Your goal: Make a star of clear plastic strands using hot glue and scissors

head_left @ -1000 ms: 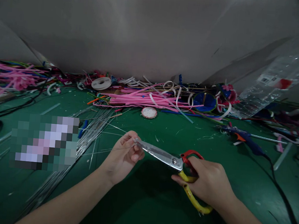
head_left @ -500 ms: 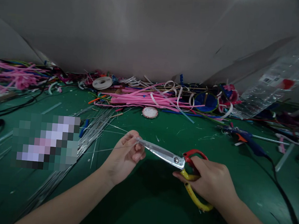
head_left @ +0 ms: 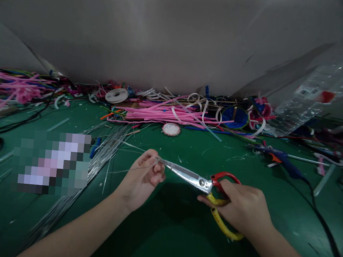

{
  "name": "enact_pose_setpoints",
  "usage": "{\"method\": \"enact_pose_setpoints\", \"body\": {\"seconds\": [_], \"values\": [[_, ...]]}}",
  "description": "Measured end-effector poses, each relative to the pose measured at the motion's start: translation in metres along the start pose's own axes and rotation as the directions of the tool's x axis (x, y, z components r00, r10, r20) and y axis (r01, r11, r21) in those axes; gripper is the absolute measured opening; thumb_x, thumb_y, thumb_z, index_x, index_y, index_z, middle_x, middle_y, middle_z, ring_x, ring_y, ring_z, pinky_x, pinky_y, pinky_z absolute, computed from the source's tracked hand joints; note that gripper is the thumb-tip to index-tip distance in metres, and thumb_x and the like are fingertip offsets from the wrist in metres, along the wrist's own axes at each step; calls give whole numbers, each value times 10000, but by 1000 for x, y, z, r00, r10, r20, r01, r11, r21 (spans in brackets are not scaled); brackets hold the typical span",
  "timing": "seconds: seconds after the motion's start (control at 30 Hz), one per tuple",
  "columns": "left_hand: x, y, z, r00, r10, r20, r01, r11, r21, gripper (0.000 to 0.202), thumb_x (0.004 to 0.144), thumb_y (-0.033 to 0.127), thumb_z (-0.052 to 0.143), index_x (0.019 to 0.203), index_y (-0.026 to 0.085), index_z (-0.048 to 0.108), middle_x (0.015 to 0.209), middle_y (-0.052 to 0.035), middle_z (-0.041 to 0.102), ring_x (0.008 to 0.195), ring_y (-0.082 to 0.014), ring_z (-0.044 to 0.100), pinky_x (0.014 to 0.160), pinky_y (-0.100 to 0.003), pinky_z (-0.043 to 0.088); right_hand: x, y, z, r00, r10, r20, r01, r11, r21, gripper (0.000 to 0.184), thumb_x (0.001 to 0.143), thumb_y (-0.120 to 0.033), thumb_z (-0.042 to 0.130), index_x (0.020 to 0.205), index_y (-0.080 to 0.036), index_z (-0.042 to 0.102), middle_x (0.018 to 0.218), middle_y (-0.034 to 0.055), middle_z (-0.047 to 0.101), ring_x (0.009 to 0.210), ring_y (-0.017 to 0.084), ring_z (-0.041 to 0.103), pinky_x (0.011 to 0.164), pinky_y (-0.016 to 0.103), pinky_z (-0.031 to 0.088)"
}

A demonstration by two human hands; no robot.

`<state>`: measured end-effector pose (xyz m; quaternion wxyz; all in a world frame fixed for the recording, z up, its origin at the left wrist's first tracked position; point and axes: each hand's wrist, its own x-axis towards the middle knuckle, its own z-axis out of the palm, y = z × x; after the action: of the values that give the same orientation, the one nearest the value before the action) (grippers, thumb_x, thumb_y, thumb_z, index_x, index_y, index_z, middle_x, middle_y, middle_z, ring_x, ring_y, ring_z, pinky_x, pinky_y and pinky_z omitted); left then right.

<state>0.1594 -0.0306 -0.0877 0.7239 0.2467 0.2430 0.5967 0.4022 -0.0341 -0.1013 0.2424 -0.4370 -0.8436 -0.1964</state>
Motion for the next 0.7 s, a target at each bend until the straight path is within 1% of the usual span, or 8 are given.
{"method": "enact_pose_setpoints", "body": {"seconds": [0.1,0.2,0.3,0.37,0.43,0.5,0.6,0.7], "values": [[1,0,0,1000,-2,-10,2,1000,8,152,750,224,654,719,173,515,562,74,492,428,-22,412,505,-180,376,-1,1,0,1000,25,9,-25,1000,12,452,702,-600,545,576,-167,512,411,-32,441,374,86,429,433,234,260],[1,0,1,999,-6,-35,6,1000,10,130,746,200,652,754,183,524,573,76,492,427,-22,411,504,-179,381,-1,3,1,995,87,43,-89,995,43,455,718,-602,526,580,-170,488,411,-35,433,368,74,403,426,218,265],[1,1,2,998,-14,-61,15,1000,25,143,733,199,657,752,180,516,583,72,488,422,-22,399,502,-182,379,-1,5,4,987,152,46,-155,987,54,448,727,-607,511,613,-176,478,426,-37,442,372,77,403,423,213,272],[1,2,3,997,-19,-80,22,999,36,126,739,188,641,791,179,526,591,68,485,421,-21,392,490,-177,366,-1,6,7,981,190,43,-192,980,56,442,729,-614,500,634,-183,471,435,-40,447,372,83,407,416,213,270],[3,2,3,994,-28,-104,33,998,48,133,752,171,616,862,184,541,600,66,478,422,-20,387,481,-171,353,-1,6,10,974,217,66,-222,973,67,436,736,-614,490,640,-190,456,441,-43,447,369,82,402,405,208,265],[4,1,2,991,-46,-127,56,996,76,119,762,157,590,870,181,546,601,63,460,425,-21,379,476,-171,340,-1,7,11,968,230,97,-238,968,77,434,744,-613,479,636,-194,440,442,-45,440,363,77,389,396,201,261],[5,-1,0,986,-54,-161,84,979,184,27,777,160,559,777,165,533,577,62,404,432,-25,355,472,-176,316,-1,8,13,963,235,129,-245,967,71,438,747,-616,473,636,-194,435,447,-42,441,363,77,384,395,200,260],[5,-3,-2,979,-1,-205,80,922,378,30,783,186,551,773,162,539,572,61,377,441,-30,341,479,-182,302,0,9,13,958,245,149,-253,967,35,445,737,-627,477,642,-194,440,443,-38,441,368,90,400,402,211,262]]}}
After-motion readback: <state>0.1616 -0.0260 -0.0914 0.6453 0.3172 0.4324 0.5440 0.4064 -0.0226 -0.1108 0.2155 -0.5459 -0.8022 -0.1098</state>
